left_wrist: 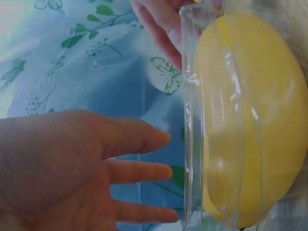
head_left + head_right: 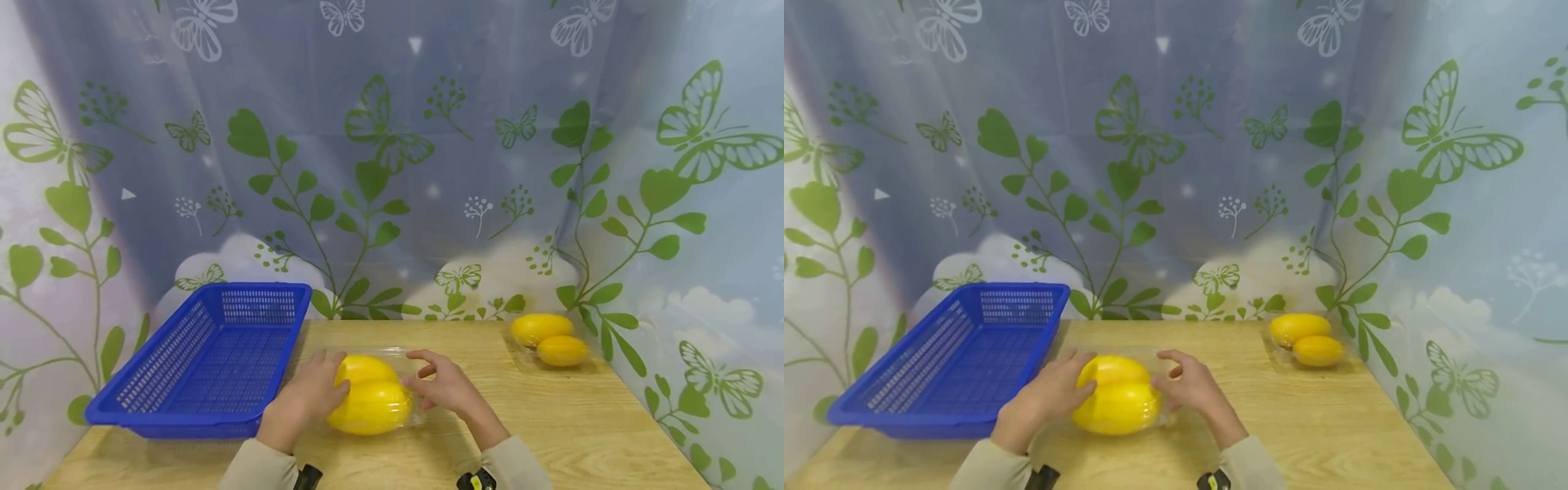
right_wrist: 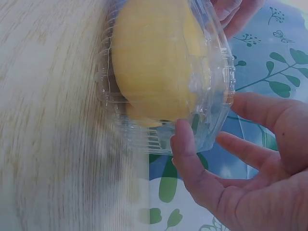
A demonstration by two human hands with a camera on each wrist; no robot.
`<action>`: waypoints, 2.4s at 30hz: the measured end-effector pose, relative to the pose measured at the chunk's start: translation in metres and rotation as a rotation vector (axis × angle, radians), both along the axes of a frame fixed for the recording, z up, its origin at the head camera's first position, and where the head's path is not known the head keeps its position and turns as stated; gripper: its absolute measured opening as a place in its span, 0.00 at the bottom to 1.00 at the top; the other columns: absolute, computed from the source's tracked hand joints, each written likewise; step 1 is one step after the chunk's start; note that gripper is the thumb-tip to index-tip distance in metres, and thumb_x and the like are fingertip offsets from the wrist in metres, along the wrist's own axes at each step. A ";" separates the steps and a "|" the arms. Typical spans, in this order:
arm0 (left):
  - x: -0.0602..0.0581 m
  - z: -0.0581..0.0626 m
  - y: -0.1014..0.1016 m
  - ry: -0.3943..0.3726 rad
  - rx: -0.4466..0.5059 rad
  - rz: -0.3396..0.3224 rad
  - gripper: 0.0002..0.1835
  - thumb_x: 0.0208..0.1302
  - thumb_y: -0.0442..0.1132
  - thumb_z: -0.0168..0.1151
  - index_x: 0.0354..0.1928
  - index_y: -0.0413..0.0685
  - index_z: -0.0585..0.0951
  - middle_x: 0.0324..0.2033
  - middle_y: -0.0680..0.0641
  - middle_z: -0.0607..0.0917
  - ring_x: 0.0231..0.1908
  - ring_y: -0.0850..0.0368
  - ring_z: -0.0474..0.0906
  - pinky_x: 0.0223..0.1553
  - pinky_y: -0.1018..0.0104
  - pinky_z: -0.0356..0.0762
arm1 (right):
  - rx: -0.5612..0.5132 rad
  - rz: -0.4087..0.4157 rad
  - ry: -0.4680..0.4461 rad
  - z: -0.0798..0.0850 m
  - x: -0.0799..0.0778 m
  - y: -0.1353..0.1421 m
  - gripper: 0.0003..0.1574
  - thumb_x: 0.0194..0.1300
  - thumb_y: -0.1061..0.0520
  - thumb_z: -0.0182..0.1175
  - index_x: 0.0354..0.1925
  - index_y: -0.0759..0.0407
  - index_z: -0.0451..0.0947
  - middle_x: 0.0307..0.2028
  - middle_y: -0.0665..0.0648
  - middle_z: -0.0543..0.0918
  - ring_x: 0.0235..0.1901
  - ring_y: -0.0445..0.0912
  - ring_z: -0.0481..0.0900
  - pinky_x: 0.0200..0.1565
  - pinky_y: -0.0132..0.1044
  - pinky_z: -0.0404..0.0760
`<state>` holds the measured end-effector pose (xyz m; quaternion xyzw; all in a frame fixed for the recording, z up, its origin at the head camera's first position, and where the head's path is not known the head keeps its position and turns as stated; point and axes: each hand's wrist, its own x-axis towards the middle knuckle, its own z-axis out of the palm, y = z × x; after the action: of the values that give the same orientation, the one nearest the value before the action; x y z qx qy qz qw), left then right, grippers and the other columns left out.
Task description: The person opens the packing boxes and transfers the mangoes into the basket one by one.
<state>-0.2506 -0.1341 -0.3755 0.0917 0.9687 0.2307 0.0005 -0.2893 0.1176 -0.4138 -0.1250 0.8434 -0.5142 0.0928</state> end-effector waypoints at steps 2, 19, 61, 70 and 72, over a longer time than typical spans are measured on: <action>0.000 0.001 -0.001 0.001 0.015 0.003 0.28 0.73 0.39 0.60 0.71 0.36 0.71 0.73 0.23 0.64 0.72 0.22 0.61 0.72 0.28 0.61 | -0.003 -0.004 -0.008 0.000 0.000 0.001 0.35 0.70 0.53 0.67 0.71 0.55 0.72 0.57 0.72 0.78 0.24 0.50 0.83 0.36 0.50 0.90; -0.008 -0.007 -0.009 -0.002 0.057 0.010 0.28 0.72 0.37 0.59 0.72 0.37 0.70 0.72 0.24 0.66 0.74 0.23 0.59 0.72 0.27 0.59 | -0.003 0.002 -0.042 0.005 -0.004 0.012 0.35 0.70 0.54 0.67 0.72 0.55 0.71 0.58 0.74 0.76 0.21 0.46 0.79 0.35 0.48 0.90; -0.016 -0.021 0.004 -0.005 0.100 -0.037 0.32 0.74 0.44 0.60 0.74 0.36 0.68 0.69 0.29 0.74 0.71 0.28 0.67 0.72 0.32 0.63 | 0.004 0.017 -0.145 0.008 -0.007 0.047 0.43 0.70 0.56 0.67 0.77 0.57 0.62 0.59 0.72 0.74 0.38 0.51 0.81 0.35 0.45 0.90; -0.016 -0.024 0.005 -0.011 0.097 -0.060 0.32 0.74 0.45 0.60 0.74 0.37 0.68 0.70 0.30 0.73 0.71 0.30 0.68 0.72 0.34 0.64 | 0.009 0.004 -0.152 0.009 -0.005 0.049 0.41 0.69 0.57 0.67 0.76 0.56 0.65 0.58 0.72 0.75 0.38 0.51 0.82 0.34 0.44 0.89; -0.016 -0.024 0.005 -0.008 0.102 -0.066 0.31 0.74 0.45 0.60 0.74 0.38 0.68 0.70 0.30 0.73 0.71 0.30 0.68 0.72 0.34 0.65 | 0.011 0.008 -0.150 0.009 -0.005 0.051 0.41 0.69 0.57 0.67 0.76 0.57 0.64 0.59 0.73 0.75 0.39 0.52 0.82 0.34 0.44 0.90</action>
<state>-0.2662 -0.1287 -0.3999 0.1225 0.9521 0.2800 0.0075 -0.2946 0.1681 -0.4050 -0.0890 0.8363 -0.5173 0.1587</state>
